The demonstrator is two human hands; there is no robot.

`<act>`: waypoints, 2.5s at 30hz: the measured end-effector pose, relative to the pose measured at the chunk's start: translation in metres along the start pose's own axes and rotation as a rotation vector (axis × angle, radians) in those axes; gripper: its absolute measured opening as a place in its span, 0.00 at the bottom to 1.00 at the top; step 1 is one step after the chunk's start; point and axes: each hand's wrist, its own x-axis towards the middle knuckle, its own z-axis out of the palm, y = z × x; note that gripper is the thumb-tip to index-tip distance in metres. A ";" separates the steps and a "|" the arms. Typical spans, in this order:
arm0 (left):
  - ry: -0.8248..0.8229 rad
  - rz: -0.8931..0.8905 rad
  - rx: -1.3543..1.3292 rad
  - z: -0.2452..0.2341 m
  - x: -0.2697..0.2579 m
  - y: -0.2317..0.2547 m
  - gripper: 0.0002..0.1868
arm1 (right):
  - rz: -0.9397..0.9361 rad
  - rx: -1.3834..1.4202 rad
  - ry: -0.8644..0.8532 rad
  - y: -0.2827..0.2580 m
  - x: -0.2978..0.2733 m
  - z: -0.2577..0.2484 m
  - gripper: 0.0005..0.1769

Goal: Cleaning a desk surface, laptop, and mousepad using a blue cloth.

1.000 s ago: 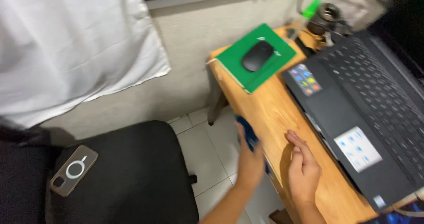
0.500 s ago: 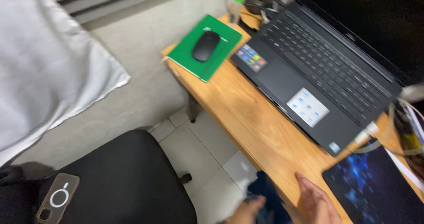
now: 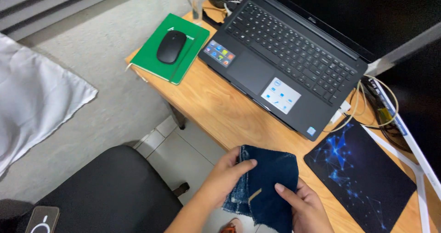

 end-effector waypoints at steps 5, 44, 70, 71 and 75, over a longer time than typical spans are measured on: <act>0.001 0.149 0.183 -0.026 0.027 -0.016 0.15 | -0.276 -0.164 0.110 -0.004 -0.002 -0.043 0.25; 0.555 0.074 2.070 -0.130 0.082 0.093 0.39 | -1.193 -1.880 0.400 0.077 0.045 -0.170 0.57; 0.612 0.032 1.988 -0.130 0.083 0.088 0.41 | -1.023 -1.820 0.119 0.037 0.021 -0.155 0.58; 0.616 0.066 1.957 -0.132 0.087 0.085 0.41 | -0.979 -1.843 0.093 0.041 0.032 -0.176 0.57; 0.641 0.093 1.894 -0.134 0.095 0.078 0.41 | -1.024 -1.744 0.010 0.025 0.022 -0.081 0.44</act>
